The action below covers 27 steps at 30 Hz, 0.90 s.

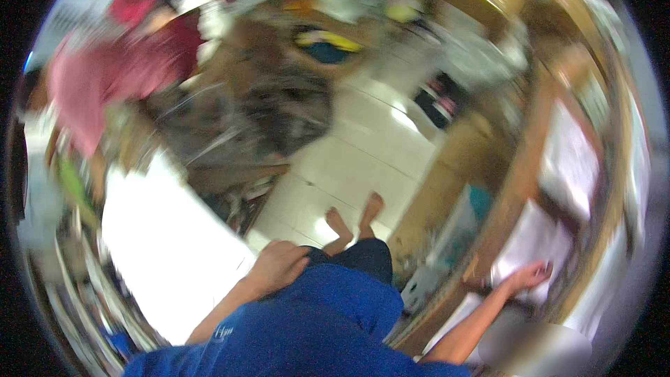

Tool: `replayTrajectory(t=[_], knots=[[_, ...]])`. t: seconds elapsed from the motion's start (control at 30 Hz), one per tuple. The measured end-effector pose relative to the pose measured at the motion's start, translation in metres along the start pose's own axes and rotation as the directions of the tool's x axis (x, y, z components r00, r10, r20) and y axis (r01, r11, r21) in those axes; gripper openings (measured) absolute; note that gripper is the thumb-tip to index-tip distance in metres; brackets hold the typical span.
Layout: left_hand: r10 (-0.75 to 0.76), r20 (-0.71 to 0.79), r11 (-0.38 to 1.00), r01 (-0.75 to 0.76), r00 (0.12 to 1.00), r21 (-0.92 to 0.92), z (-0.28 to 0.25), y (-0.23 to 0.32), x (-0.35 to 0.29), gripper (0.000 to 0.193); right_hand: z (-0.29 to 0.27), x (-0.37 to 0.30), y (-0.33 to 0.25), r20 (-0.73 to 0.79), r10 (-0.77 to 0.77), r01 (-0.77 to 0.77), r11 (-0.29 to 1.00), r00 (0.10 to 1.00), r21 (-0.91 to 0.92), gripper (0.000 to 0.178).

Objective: The person repeatedly picks up white sheets of paper from a table and places them onto a nearby metal shelving unit. Another person in a pink shirt is visible working at the same table in the background.

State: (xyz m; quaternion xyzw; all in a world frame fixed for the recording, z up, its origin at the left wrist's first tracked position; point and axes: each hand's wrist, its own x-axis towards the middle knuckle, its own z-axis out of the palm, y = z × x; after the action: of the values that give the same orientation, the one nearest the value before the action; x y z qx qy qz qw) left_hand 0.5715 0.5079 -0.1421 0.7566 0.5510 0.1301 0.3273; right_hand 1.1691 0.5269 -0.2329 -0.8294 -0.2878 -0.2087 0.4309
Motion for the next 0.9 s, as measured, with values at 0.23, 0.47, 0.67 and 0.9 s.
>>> replayTrajectory(t=[0.23, 0.47, 0.67, 0.9], knots=[[-0.204, -0.499, 0.972, 0.234, 0.843, -0.002, -0.052, -0.018, -0.074, 0.021, 0.081, -0.165, -0.206, 0.748, -0.335, -0.214, 0.82, 0.573, 0.531, 0.025], [-0.271, -0.914, 0.726, 0.688, 0.303, 0.013, -0.095, -0.074, -0.197, 0.023, 0.059, -0.254, -0.339, 0.794, -0.598, -0.443, 0.684, 0.115, 0.579, 0.018], [-0.281, -0.948, 0.642, 0.763, 0.15, -0.069, -0.098, -0.092, -0.242, 0.028, 0.029, -0.285, -0.36, 0.787, -0.613, -0.417, 0.735, -0.069, 0.535, 0.015], [-0.173, -0.976, 0.434, 0.9, 0.135, 0.047, -0.122, -0.116, -0.245, 0.051, -0.008, -0.29, -0.326, 0.864, -0.464, -0.428, 0.833, -0.196, 0.35, 0.015]])
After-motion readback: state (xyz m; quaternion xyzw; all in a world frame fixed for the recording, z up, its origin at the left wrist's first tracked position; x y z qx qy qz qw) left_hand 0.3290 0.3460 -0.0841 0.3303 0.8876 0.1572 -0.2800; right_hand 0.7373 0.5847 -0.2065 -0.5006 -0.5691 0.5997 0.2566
